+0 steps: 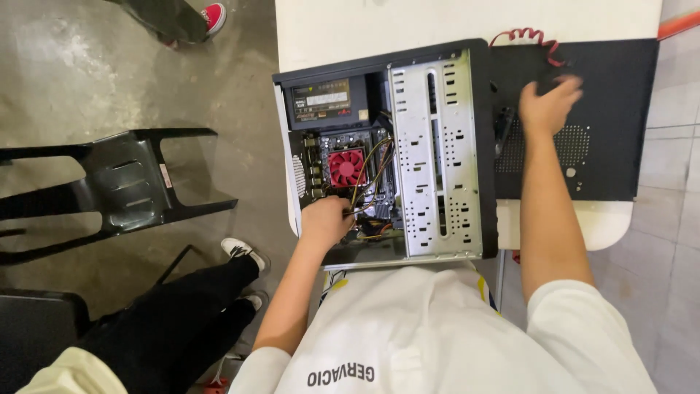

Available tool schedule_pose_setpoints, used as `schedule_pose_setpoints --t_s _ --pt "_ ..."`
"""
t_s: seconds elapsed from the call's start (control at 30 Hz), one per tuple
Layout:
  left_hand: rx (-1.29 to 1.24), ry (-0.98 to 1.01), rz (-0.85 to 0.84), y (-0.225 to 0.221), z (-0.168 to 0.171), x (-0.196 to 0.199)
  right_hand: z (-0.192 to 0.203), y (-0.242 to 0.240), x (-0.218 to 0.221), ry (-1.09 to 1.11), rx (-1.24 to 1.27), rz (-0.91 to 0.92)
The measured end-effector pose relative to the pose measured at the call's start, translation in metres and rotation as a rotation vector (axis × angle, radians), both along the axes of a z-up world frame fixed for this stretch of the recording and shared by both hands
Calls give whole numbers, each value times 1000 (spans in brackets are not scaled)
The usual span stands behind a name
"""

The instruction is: Securing a motherboard into a PC case with a screwdriver and connecting internal power and data cables.

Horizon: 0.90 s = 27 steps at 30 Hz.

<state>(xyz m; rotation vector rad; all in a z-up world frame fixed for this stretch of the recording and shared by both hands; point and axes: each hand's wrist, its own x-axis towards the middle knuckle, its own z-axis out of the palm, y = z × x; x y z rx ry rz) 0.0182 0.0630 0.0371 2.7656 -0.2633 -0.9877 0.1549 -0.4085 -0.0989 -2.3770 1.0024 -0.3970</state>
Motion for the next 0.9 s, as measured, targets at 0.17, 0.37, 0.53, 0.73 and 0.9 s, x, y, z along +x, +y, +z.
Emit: schedule_pose_setpoints --t_s 0.17,0.37,0.53,0.73,0.9 --pt "-181 -81 46 10 51 28 -38 -57 48 -239 421 -173" --pt "-81 -829 -371 22 59 87 -78 -96 54 -295 616 -97" --pt "67 -1169 -522 18 30 128 -24 -86 12 -519 509 4" --pt "373 -1010 -268 17 3 94 99 -33 -82 -705 586 -53" --pt "576 -805 -272 21 -4 58 207 63 -162 -867 794 -246"
